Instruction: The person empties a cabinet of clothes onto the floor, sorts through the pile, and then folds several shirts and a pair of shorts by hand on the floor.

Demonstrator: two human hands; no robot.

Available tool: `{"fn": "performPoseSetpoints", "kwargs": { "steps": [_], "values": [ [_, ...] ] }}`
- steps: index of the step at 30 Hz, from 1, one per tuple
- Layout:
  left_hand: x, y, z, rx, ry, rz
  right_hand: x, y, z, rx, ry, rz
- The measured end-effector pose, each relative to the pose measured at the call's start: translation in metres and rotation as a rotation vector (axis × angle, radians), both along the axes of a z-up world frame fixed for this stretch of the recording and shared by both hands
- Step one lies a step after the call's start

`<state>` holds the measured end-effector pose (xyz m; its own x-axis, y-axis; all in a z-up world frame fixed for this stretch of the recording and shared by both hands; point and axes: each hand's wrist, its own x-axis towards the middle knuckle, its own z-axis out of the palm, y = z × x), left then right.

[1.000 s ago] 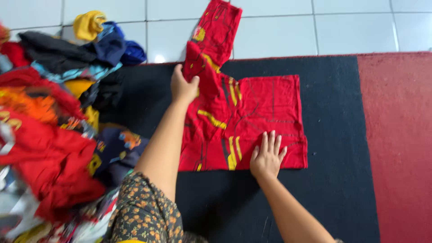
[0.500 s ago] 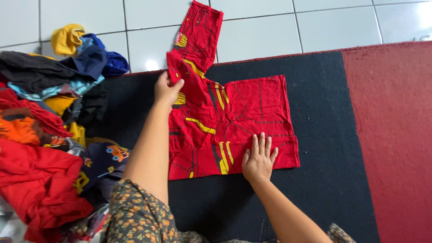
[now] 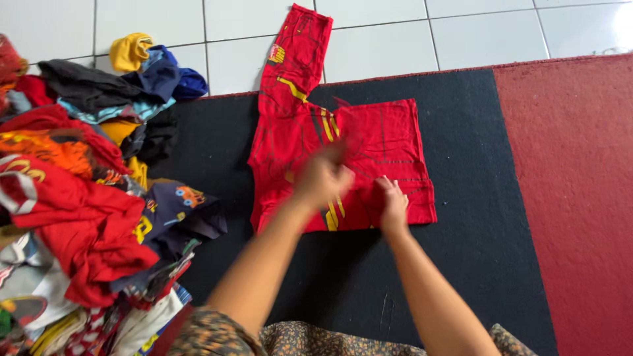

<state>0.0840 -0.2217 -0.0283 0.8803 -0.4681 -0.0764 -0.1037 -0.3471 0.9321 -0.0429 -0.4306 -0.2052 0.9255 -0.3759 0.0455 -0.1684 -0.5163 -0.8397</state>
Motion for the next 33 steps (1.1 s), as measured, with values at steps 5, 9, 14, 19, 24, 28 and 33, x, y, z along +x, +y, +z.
{"fn": "performPoseSetpoints", "kwargs": {
  "steps": [5,9,14,19,24,28,33],
  "values": [
    [-0.090,-0.014,-0.021,-0.032,-0.263,-0.465,-0.002,-0.059,0.077,1.392,0.243,-0.175],
    [-0.099,0.042,-0.043,0.238,-0.426,-0.212,0.005,-0.058,0.118,1.015,0.454,-0.178],
    [-0.094,0.127,-0.050,0.509,-0.419,0.000,-0.003,-0.057,0.096,0.668,0.418,-0.251],
    [-0.092,0.165,-0.095,0.515,-0.395,0.090,-0.016,-0.076,0.078,0.541,0.326,-0.283],
    [-0.091,0.133,-0.074,0.619,-0.367,0.128,-0.020,-0.028,0.091,-0.589,0.246,-0.233],
    [-0.099,0.064,-0.080,0.434,-0.553,0.073,-0.009,0.060,0.055,-0.367,0.006,0.191],
    [-0.100,0.036,-0.130,0.470,-0.467,0.033,-0.021,0.105,0.043,-0.256,0.119,0.368]
  ]
}}
